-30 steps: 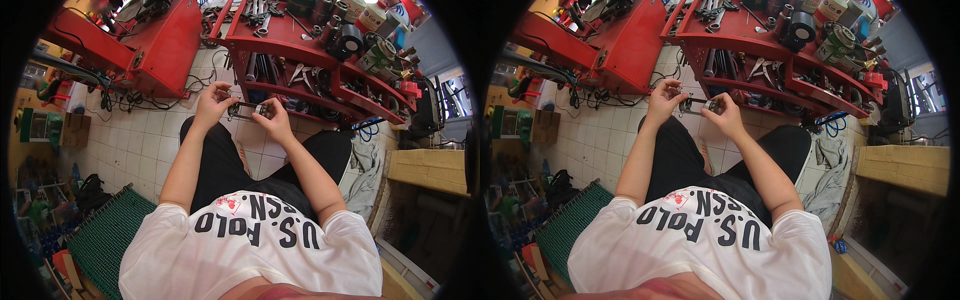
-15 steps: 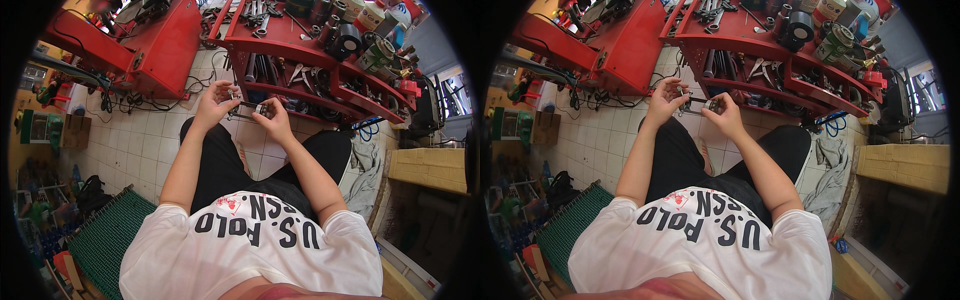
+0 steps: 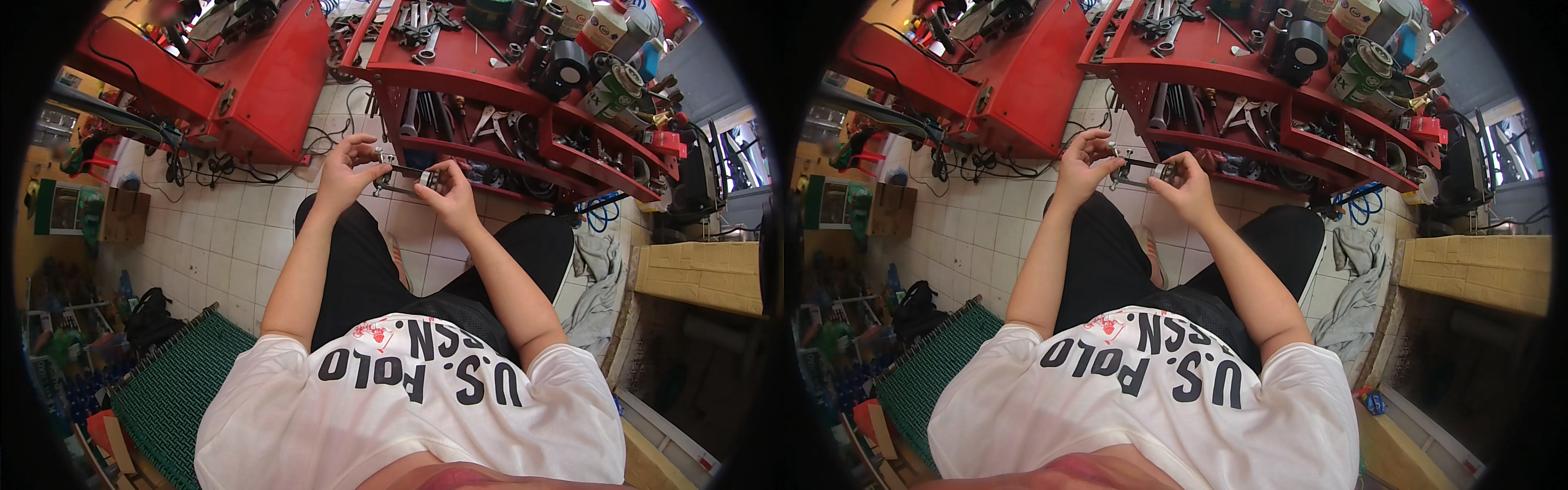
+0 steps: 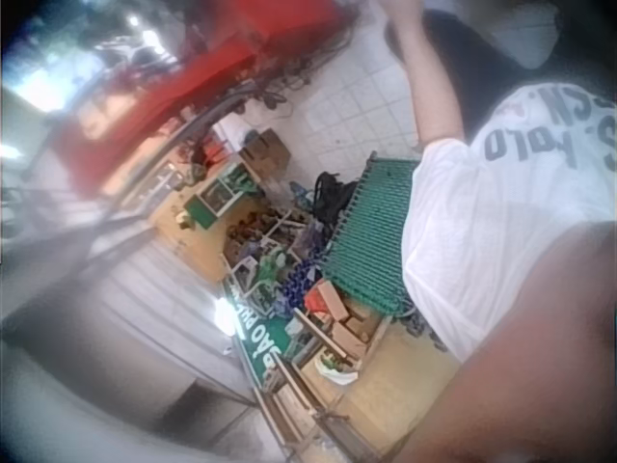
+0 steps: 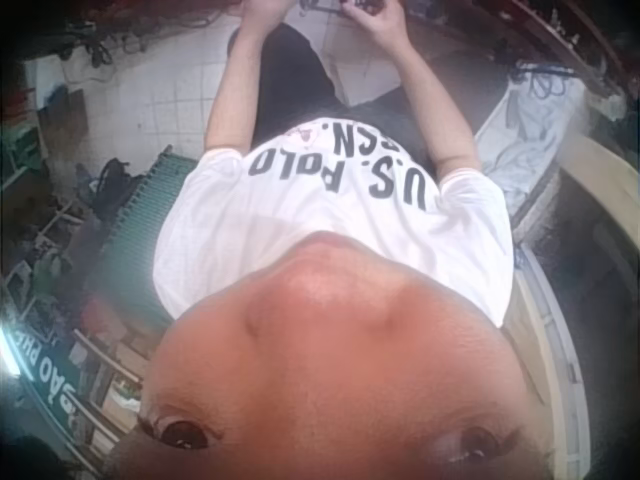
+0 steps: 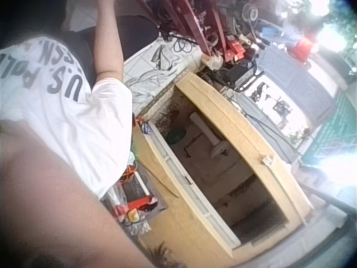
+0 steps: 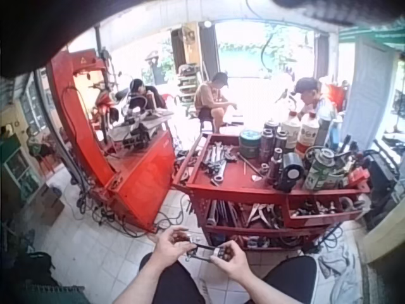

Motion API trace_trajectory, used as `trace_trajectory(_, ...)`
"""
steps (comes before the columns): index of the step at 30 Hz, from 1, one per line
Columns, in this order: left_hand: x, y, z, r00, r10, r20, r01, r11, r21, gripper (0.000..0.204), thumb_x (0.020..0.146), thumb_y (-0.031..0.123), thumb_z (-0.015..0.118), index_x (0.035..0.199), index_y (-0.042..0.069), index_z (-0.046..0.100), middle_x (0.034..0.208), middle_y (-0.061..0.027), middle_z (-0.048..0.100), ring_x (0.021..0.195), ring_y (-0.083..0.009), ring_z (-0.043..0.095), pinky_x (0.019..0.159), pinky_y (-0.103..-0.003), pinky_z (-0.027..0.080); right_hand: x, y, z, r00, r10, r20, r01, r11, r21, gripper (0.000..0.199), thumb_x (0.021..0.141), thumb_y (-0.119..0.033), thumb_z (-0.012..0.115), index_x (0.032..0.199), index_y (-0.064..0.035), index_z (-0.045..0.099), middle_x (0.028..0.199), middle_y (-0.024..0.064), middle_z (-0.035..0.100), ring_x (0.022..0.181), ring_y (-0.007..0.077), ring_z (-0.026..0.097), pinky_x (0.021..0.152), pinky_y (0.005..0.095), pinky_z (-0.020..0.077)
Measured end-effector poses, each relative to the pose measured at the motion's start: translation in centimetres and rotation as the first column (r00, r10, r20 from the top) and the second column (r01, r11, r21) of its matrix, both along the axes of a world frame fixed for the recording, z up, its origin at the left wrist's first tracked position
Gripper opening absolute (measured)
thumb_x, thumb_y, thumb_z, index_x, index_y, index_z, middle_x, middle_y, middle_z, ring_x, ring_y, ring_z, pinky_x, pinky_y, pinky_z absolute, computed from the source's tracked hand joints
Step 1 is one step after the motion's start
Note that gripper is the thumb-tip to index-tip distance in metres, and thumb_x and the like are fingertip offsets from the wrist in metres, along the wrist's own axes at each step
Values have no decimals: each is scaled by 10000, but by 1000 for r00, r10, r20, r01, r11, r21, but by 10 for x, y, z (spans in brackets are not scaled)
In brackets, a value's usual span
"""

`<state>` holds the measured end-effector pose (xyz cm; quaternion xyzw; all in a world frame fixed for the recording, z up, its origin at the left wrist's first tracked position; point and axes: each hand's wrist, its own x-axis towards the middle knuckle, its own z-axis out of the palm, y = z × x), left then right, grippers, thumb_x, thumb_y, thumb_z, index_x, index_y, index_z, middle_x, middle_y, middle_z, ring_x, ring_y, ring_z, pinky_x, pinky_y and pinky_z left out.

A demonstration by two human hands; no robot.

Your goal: The person sits on the floor of a workshop and assembles a small mechanical component, likely a carburetor, using their hands. They manipulate small parts and tools on a red workbench, repeatedly adjusting and fitting pieces together.

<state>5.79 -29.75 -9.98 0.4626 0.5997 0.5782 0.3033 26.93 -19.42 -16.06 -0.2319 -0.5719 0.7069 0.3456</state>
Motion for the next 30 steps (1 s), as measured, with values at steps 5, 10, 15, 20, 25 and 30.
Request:
trace_trajectory(5,-2,0,-2,999,18,43,-17,999,-28,495,856,49,825,1282,45,572,989,-61,705,1019,-156,665,933,-300,525,0,-2,3,1000,18,0,-18,1000,-15,391,857,-103,820,1127,11,562,961,45,657,864,81,640,758,244,532)
trace_trajectory(10,5,-1,-4,998,2,56,-5,999,44,494,869,69,815,1295,50,565,1110,-96,732,1052,-168,674,954,-312,520,-1,-1,1,1000,18,-16,-19,999,-39,394,857,-105,821,1129,10,560,967,45,656,872,85,642,754,248,535)
trace_trajectory(15,1,-1,-3,996,27,-85,-32,998,-62,527,892,66,781,1353,61,528,1233,-122,713,1129,-182,647,980,-327,508,0,-2,1,999,43,-23,-44,998,-34,400,853,-103,826,1131,8,560,977,50,654,875,89,644,762,251,538)
trace_trajectory(20,8,0,2,997,-43,66,38,996,76,603,855,93,831,1366,65,512,1158,-100,719,1098,-173,653,974,-324,506,1,-3,3,999,28,-16,-29,998,-47,400,856,-101,826,1133,6,558,983,52,655,876,88,645,769,252,540)
trace_trajectory(25,2,-1,-3,994,53,-95,-58,997,-49,578,896,50,761,1393,46,466,1267,-160,699,1155,-181,642,1015,-332,478,1,-2,3,998,39,-48,-42,997,-64,393,862,-90,818,1138,6,554,991,52,654,892,92,646,774,253,541)
trace_trajectory(30,11,1,-1,935,3,355,-24,998,53,644,827,102,857,1360,49,499,1133,-89,699,1077,-165,641,994,-341,479,1,-2,4,999,19,-34,-20,999,-38,397,861,-86,818,1141,8,552,990,53,654,895,93,646,782,255,541)
